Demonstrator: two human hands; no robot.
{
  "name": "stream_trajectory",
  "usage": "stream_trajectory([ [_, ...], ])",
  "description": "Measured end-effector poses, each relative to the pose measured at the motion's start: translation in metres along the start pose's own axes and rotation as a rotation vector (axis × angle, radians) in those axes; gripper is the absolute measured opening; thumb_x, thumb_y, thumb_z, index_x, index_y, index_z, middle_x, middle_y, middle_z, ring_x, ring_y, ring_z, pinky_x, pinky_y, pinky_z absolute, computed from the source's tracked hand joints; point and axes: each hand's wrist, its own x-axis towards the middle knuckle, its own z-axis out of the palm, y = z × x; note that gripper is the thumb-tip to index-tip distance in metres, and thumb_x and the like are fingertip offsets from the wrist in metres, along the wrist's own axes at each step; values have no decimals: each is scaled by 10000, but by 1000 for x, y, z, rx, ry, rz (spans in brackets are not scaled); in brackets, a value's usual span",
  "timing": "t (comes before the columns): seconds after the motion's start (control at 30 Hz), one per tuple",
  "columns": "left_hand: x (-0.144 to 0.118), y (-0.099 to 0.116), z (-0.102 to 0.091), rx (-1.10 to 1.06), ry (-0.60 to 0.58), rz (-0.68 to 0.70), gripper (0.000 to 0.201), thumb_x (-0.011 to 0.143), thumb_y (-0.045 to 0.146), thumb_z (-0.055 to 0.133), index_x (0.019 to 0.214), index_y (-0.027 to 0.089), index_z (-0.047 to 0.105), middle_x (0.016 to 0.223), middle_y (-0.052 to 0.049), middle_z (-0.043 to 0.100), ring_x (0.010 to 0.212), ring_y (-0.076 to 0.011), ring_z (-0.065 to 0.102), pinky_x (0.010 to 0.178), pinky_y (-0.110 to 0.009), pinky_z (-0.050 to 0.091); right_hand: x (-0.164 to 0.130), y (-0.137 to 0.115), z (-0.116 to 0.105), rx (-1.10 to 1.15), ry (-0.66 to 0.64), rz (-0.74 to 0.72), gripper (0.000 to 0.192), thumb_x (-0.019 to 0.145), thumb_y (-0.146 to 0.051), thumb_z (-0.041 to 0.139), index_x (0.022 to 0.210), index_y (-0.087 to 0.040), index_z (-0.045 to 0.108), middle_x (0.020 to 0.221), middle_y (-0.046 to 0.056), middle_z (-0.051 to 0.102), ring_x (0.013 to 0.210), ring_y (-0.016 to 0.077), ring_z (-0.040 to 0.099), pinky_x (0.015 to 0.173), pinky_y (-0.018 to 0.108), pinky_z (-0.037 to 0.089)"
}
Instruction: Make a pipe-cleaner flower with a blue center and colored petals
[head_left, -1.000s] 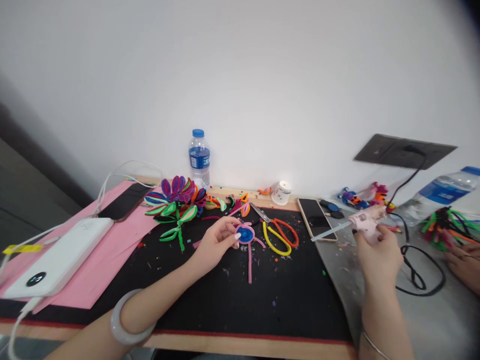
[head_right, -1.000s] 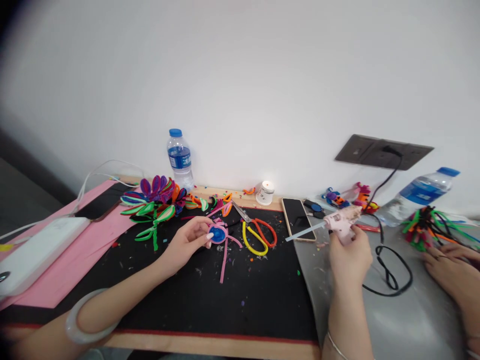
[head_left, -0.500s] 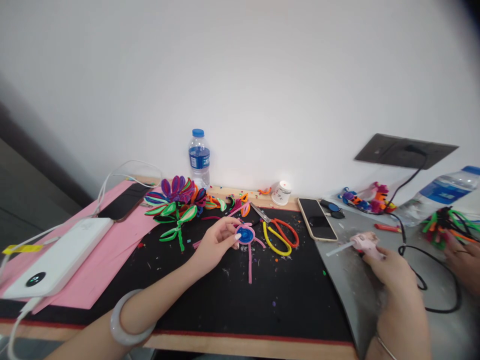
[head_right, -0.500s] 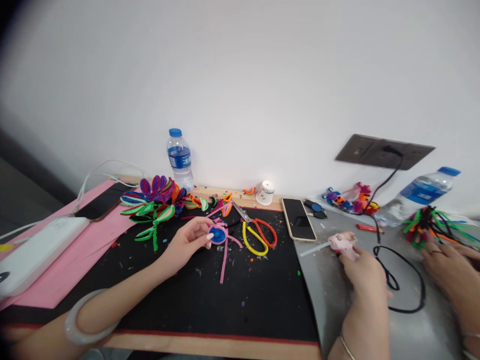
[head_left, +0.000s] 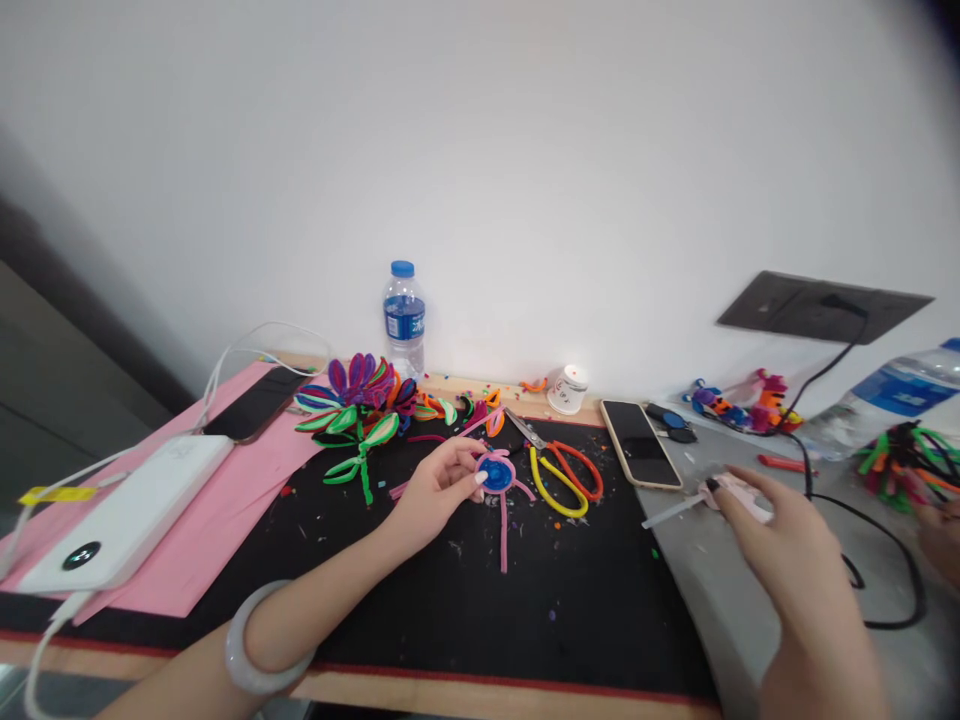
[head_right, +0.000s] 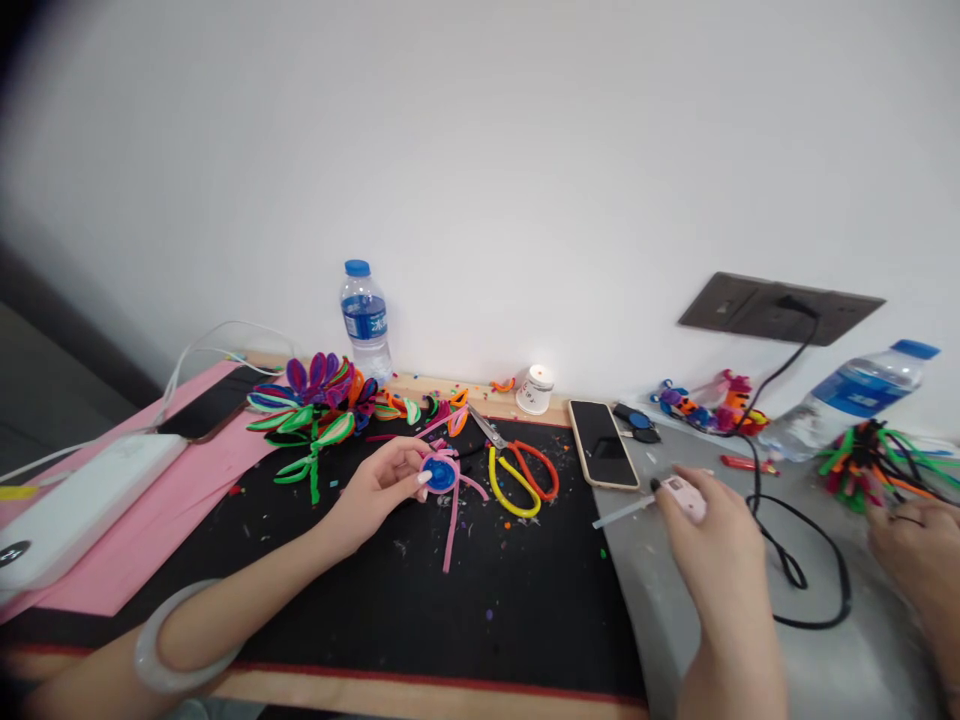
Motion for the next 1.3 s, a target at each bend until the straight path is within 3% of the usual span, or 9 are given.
stream_trajectory([
  [0.07,0,0,0,-5,10,2,240,734,228,606,949,174,514,701,37,509,592,-82,546,591,-226,446,-13,-35,1,325,-136,-37,367,724,-364,464,1015,-178,590,914,109,639,820,242,601,692,350,458],
  [0.13,-1,1,0,-11,16,9,238,742,220,600,956,174,506,711,37,510,594,-79,549,600,-224,446,-28,-70,10,619,-354,-167,326,741,-342,486,1013,-183,569,880,78,630,769,198,599,679,311,473],
  [0.17,-1,1,0,-12,21,14,240,746,218,597,962,175,502,721,35,513,599,-78,551,610,-225,446,-36,-87,16,704,-492,-218,302,748,-325,498,1004,-182,568,843,66,624,726,182,596,654,298,478],
  [0.27,-2,1,0,-20,50,24,254,747,225,597,972,178,489,745,27,525,621,-84,561,644,-237,457,-53,-127,38,864,-739,-296,254,753,-289,528,985,-189,557,793,32,585,583,130,556,529,252,469],
  [0.4,-1,2,0,-63,79,21,276,740,231,605,980,189,475,780,20,539,637,-83,560,660,-244,471,-56,-155,62,1032,-893,-269,214,747,-289,556,928,-176,537,721,3,557,509,97,513,427,209,439],
  [0.5,-1,1,0,-87,96,24,277,742,226,602,985,197,470,822,16,541,648,-75,556,664,-236,472,-52,-165,74,1169,-929,-279,159,774,-312,534,834,-164,537,593,-28,534,462,83,484,443,210,433],
  [0.7,0,-3,-2,33,99,20,257,754,247,578,986,194,481,920,-10,524,642,-75,552,611,-216,465,-56,-163,90,1320,-880,-210,187,761,-343,563,781,-160,528,531,-43,531,430,78,473,436,207,412],
  [1.03,1,1,-9,342,65,106,215,754,262,576,949,177,544,960,-36,553,646,-87,517,588,-203,432,-77,-155,94,1316,-845,-178,179,770,-330,561,811,-159,529,510,-53,484,404,65,432,406,199,402],
  [1.3,1,-1,-10,458,63,150,161,762,234,556,907,178,599,898,-41,584,698,-120,550,604,-214,443,-80,-152,98,1286,-801,-202,185,783,-338,538,860,-171,552,539,-47,480,428,74,442,419,200,399],
])
